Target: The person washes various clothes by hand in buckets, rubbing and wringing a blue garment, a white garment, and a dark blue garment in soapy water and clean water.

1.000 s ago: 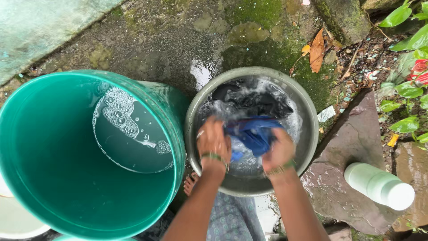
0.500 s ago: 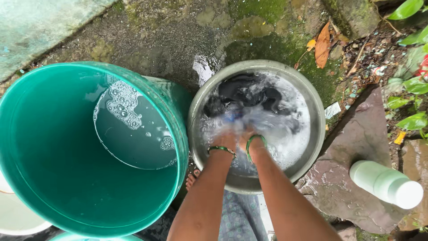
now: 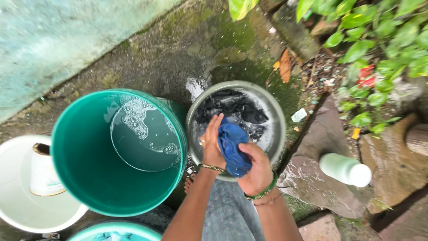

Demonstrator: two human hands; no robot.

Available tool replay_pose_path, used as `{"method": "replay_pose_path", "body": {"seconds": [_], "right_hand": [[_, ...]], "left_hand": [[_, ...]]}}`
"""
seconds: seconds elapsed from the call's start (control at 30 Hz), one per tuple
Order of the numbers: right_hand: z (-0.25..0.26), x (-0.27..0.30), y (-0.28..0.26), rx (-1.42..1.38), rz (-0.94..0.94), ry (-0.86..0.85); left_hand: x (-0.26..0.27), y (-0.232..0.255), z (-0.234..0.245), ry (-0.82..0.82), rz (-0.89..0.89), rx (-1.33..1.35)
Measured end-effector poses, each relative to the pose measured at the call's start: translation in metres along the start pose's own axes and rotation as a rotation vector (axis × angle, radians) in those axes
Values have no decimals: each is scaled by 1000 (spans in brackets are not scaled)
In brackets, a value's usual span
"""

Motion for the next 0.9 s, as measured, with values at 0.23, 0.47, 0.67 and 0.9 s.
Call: {"method": "replay_pose_path", "body": {"seconds": [0.23, 0.47, 0.67, 0.9], "right_hand": [[-88, 106, -70, -285, 46, -267], [3, 84, -83, 307, 38, 618], [-28, 29, -52, 28, 0, 83], [2, 38, -22, -121, -85, 10]], "left_hand": [[-9, -35, -15, -44, 2, -72], [5, 0, -36, 22, 1176, 1112], [26, 89, -8, -391, 338, 778], [51, 67, -11, -114, 631, 956]]}}
Point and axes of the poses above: each hand's wrist, its own x-axis away from the middle knuckle, its own z-axis out of the back of the hand, y = z × x, the point moved 5 cm from there along -x, towards the middle knuckle
